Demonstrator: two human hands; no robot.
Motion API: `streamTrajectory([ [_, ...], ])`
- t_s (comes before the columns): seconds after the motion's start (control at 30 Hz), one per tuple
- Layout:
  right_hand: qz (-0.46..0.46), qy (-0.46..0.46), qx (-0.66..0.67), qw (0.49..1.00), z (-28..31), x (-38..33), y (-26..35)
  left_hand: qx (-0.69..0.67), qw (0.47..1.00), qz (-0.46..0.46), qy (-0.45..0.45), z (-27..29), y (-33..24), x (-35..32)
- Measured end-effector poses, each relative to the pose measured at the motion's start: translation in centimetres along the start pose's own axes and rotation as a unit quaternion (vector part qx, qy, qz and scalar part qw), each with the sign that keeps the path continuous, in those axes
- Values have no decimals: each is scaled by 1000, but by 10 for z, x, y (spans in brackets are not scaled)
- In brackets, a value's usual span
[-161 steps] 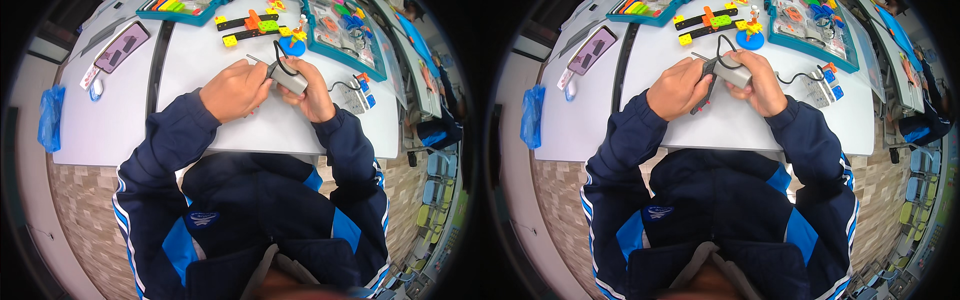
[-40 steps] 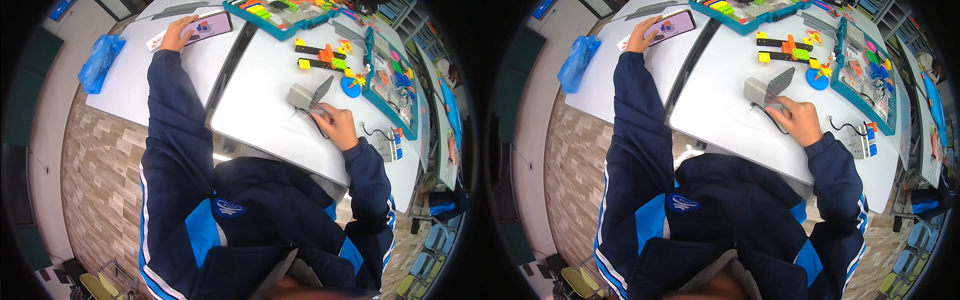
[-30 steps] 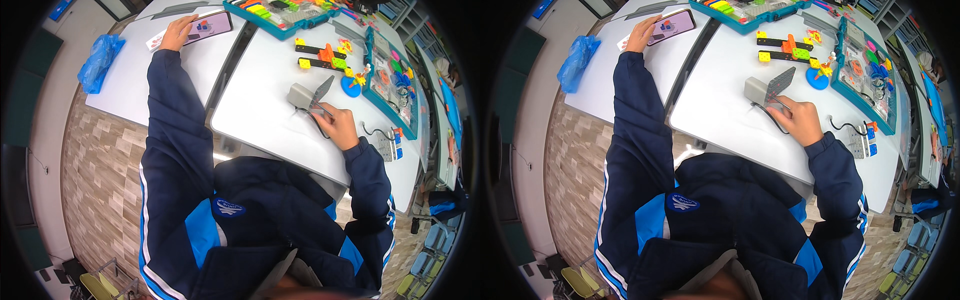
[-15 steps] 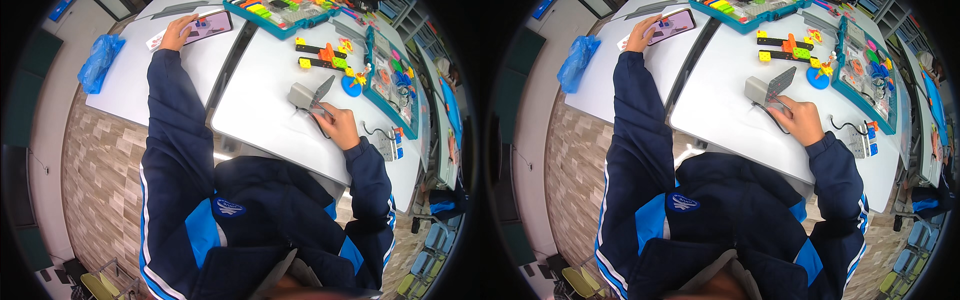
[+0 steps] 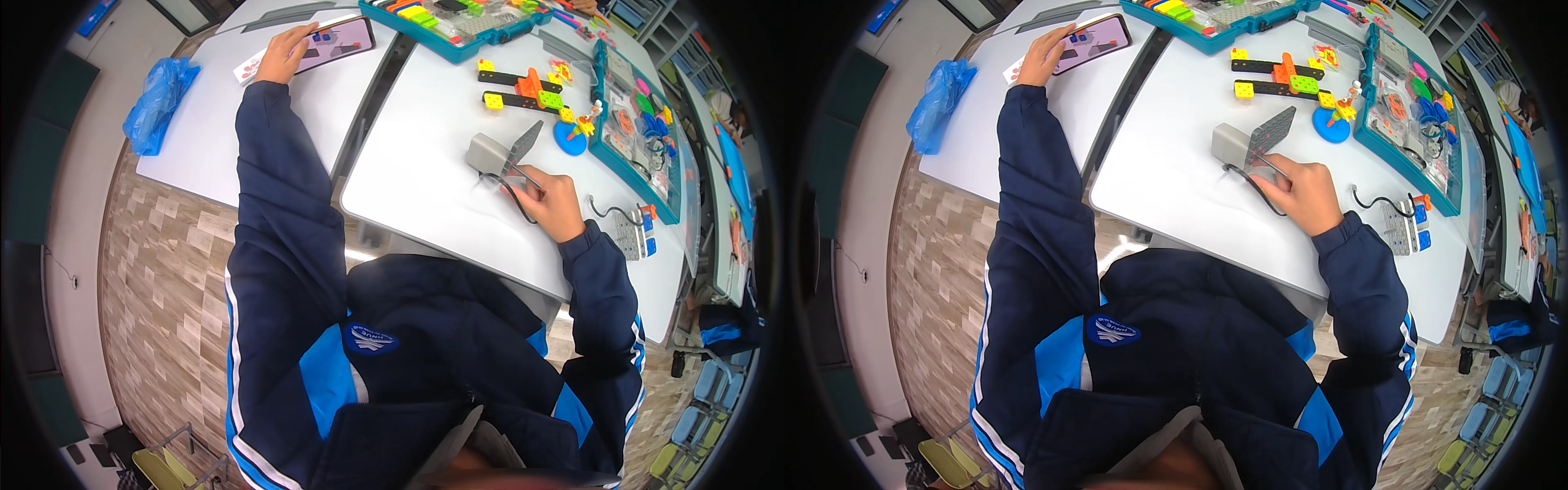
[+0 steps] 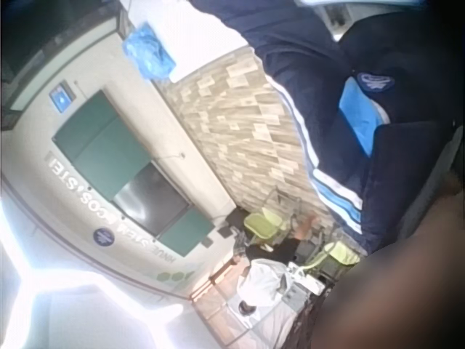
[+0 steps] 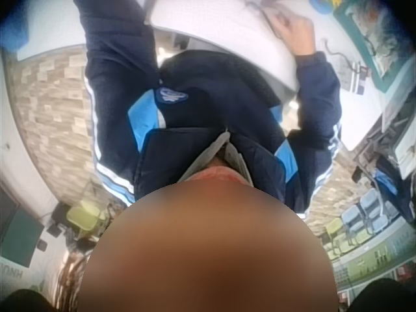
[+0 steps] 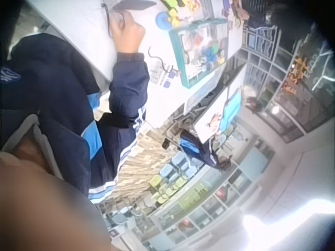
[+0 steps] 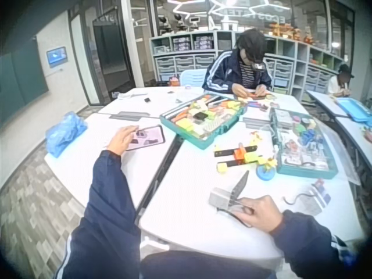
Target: The person assembles a small educational robotics kit by connecting a motor to a base plate, attaching a wire, and adding colorful plastic components. They reference a tablet for guidance during the process.
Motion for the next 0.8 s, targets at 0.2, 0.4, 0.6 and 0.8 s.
streamTrajectory([
  [0.2, -26, -10, 29, 999, 2, 1, -5, 20, 999, -39, -18, 1, 2, 3],
  [0.4, -10, -29, 28, 999, 4, -1, -8, 134, 990, -47, -6, -1, -5, 4],
  [0.6, 48, -52, -21, 997, 12, -1, 0, 171, 979, -97, -55, 17, -62, 14],
  [0.8, 96, -69, -18, 993, 22, 1, 2, 28, 977, -195, -81, 9, -167, 25],
])
Point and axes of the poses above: each hand's wrist, its own x-axis towards the middle knuckle, its own z-axis out of the back of the hand, y = z × x, the point moved 8 cm from there along x, towards the middle knuckle, and after that the axes turned 10 degrees about -y, right-handed, at the moved point
